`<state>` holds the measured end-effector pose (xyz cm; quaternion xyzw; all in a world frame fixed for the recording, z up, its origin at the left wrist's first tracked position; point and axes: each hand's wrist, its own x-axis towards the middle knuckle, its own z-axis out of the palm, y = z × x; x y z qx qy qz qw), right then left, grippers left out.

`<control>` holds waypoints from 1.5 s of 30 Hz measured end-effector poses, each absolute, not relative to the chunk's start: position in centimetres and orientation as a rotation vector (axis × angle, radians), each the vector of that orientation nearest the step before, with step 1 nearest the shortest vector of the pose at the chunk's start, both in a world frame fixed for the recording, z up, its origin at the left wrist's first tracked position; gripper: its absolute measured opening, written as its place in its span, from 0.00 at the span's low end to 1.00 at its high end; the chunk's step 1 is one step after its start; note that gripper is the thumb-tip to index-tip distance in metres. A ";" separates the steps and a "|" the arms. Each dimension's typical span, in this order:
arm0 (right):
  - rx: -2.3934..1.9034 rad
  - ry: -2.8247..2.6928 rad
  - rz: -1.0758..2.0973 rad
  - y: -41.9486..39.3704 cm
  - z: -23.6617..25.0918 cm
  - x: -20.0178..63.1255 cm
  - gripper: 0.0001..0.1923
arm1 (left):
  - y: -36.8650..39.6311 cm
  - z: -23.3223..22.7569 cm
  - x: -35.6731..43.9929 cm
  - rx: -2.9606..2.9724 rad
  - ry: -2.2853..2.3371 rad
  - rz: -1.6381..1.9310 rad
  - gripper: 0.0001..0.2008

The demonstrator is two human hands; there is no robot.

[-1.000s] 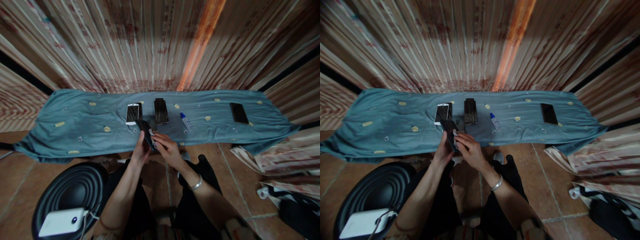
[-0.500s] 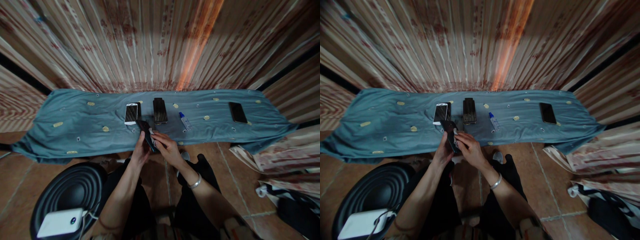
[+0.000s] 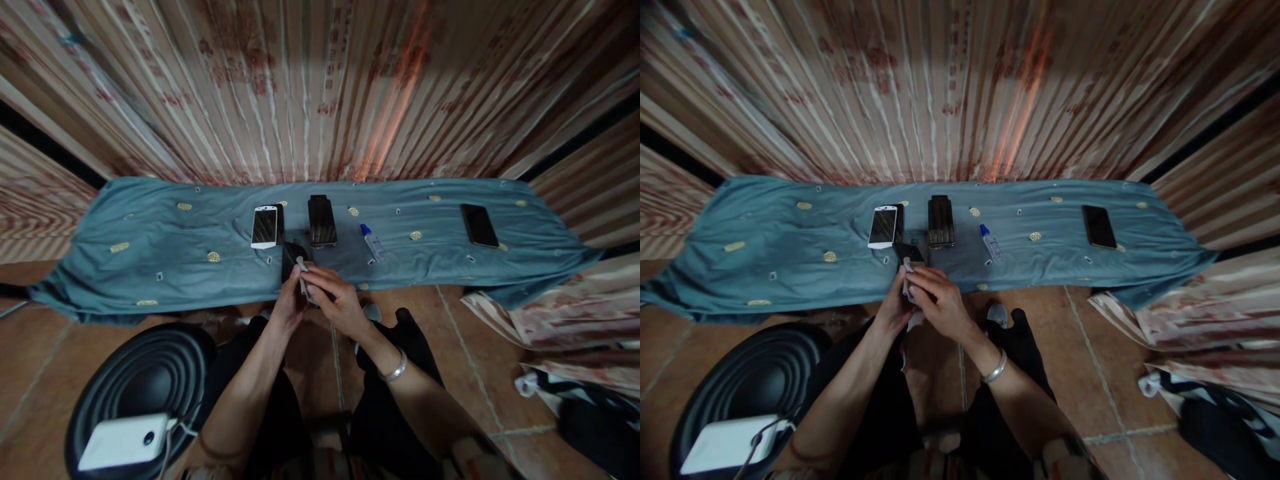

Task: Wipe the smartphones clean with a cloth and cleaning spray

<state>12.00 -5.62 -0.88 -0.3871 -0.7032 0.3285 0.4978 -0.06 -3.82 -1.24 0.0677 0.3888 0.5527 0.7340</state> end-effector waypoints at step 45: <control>-1.016 -1.656 0.710 -4.7 -2.3 12.5 0.16 | -4.3 -2.1 -0.6 0.260 0.875 1.133 0.16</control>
